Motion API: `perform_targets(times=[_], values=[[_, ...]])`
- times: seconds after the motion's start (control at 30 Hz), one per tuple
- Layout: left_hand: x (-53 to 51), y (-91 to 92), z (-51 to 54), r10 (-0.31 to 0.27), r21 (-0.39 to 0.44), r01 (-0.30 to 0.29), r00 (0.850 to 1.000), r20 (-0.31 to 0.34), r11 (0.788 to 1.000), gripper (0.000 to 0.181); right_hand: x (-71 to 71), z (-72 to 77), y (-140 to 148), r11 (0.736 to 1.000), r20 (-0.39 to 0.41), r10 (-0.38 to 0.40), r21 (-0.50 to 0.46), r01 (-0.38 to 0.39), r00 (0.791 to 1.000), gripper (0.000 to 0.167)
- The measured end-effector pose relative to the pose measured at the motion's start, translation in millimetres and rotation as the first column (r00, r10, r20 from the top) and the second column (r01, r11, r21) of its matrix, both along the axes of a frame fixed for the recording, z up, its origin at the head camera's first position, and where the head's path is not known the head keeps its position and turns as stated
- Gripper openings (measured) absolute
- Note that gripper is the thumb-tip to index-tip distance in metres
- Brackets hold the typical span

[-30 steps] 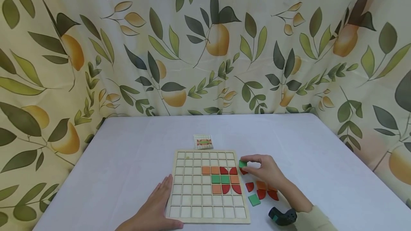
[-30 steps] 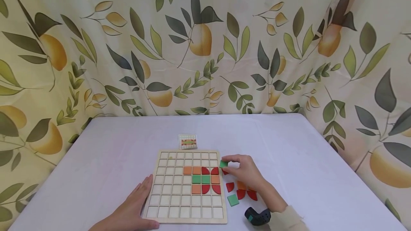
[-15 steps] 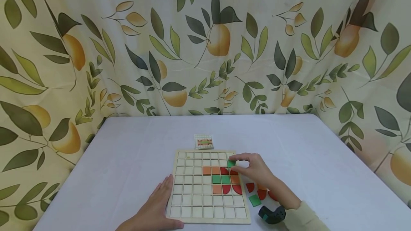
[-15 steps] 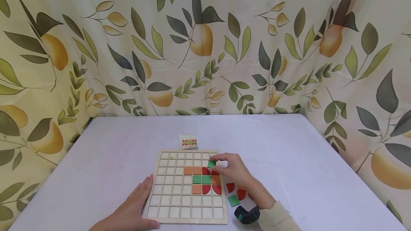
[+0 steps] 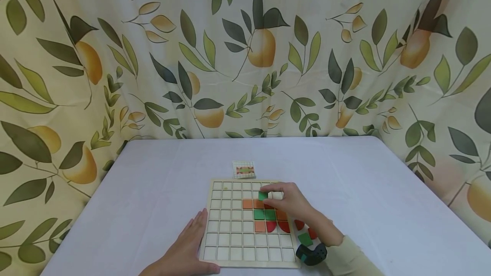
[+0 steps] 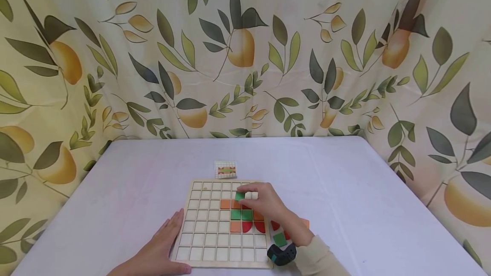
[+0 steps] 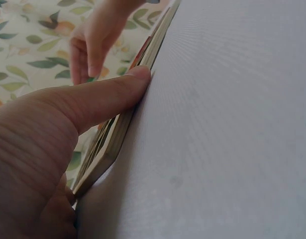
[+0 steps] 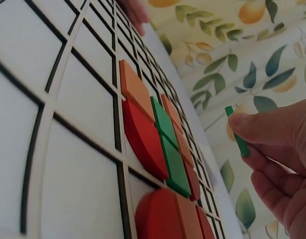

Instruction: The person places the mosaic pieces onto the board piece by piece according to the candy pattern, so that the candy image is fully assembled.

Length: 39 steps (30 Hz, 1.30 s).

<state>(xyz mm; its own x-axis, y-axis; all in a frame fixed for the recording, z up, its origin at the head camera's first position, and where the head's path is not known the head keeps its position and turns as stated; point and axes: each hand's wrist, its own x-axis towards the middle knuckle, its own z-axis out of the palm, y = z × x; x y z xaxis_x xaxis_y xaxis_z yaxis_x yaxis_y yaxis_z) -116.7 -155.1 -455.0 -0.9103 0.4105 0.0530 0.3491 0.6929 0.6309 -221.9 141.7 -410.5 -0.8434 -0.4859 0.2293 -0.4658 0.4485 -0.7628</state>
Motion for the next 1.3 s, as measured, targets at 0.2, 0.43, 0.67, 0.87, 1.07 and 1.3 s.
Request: perform_targets(times=[0.2,0.43,0.67,0.87,1.07,1.3], values=[[0.9,0.6,-1.5,0.002,-0.004,-0.002,1.0,-0.009,1.0,0.13,-0.5,-5.2,-8,0.999,-0.008,0.041,-0.015,-0.041,0.999,0.029],[1.4,0.5,-0.2,0.003,0.0,-0.003,1.0,-0.005,1.0,0.131,0.7,-10.1,-15,0.998,0.013,0.062,-0.031,-0.061,0.998,0.028],[1.3,0.3,-0.2,-0.001,-0.002,0.001,1.0,0.0,1.0,0.13,6.2,-11.2,-22,0.995,0.042,0.104,-0.011,-0.104,0.994,0.03],[1.3,0.0,-1.4,-0.001,0.0,0.001,1.0,-0.01,1.0,0.129,10.7,-12.1,-28,0.994,0.005,0.106,0.03,-0.107,0.994,0.031],[1.4,-0.5,-0.6,-0.005,-0.002,0.005,1.0,-0.001,1.0,0.129,16.9,-14.3,-33,0.995,0.048,0.092,0.045,-0.094,0.995,0.033],[-0.7,-0.4,-0.2,0.02,-0.011,-0.019,0.998,0.061,1.0,0.131,19.1,-15.3,-33,0.993,0.043,0.087,0.077,-0.09,0.995,0.031]])
